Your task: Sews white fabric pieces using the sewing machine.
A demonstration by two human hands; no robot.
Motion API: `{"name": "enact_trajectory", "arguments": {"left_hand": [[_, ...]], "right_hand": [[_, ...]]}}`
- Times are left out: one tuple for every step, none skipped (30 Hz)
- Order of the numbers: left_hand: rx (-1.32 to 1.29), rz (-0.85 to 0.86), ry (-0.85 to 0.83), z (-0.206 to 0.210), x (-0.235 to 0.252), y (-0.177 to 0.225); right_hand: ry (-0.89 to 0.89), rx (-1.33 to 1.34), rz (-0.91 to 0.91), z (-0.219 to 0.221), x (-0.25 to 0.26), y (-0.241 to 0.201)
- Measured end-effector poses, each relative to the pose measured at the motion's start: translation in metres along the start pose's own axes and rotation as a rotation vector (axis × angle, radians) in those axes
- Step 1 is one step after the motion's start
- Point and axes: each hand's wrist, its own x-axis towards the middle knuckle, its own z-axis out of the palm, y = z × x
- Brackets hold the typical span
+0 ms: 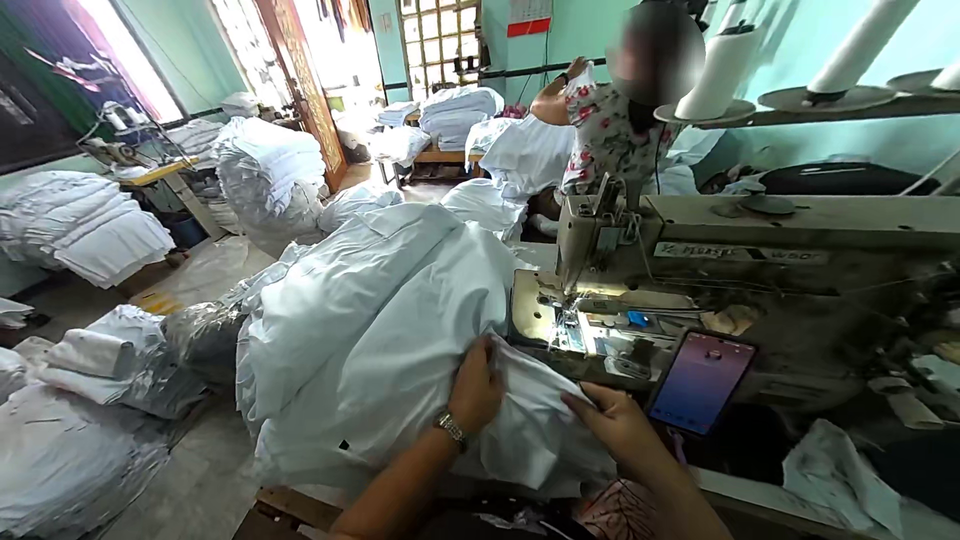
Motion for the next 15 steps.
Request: {"name": "enact_trajectory", "arguments": {"left_hand": [[-0.058,-0.039,-0.051,-0.002,-0.001,-0.002],[-0.115,-0.040,-0.068,-0.006,-0.004,-0.003],[-0.147,-0.035,-0.083,-0.010,-0.010,-0.004],[-0.158,-0.016,-0.091,-0.015,-0.019,-0.003],[-0.146,0.024,-0.076,-0.022,-0.028,0.001],[-0.129,0.077,-0.045,-0.028,-0.037,0.007],[-0.135,0.136,-0.015,-0.032,-0.046,0.013],[-0.184,0.183,-0.009,-0.034,-0.056,0.020],[-0.279,0.208,-0.053,-0.033,-0.065,0.029],[-0.395,0.205,-0.143,-0.032,-0.072,0.039],[-0.491,0.178,-0.247,-0.030,-0.076,0.049],[-0.547,0.144,-0.331,-0.027,-0.076,0.056],[-0.572,0.108,-0.364,-0.024,-0.075,0.061],[-0.600,0.056,-0.361,-0.023,-0.073,0.064],[-0.636,0.014,-0.357,-0.025,-0.070,0.065]], "right_hand": [[0.011,0.076,0.046,0.002,-0.004,0.006],[0.031,0.202,0.098,0.004,-0.011,0.009],[0.052,0.353,0.138,0.005,-0.019,0.011],[0.053,0.473,0.158,0.005,-0.026,0.012],[0.028,0.545,0.167,0.002,-0.032,0.011],[-0.019,0.587,0.164,-0.002,-0.036,0.011],[-0.057,0.628,0.156,-0.004,-0.038,0.010],[-0.070,0.663,0.146,-0.003,-0.040,0.007],[-0.072,0.690,0.136,0.000,-0.040,0.001],[-0.078,0.704,0.128,0.006,-0.039,-0.006],[-0.086,0.701,0.120,0.014,-0.036,-0.016],[-0.100,0.659,0.114,0.022,-0.032,-0.026],[-0.118,0.601,0.105,0.031,-0.028,-0.035],[-0.129,0.567,0.094,0.038,-0.024,-0.042],[-0.129,0.564,0.096,0.040,-0.021,-0.048]]}}
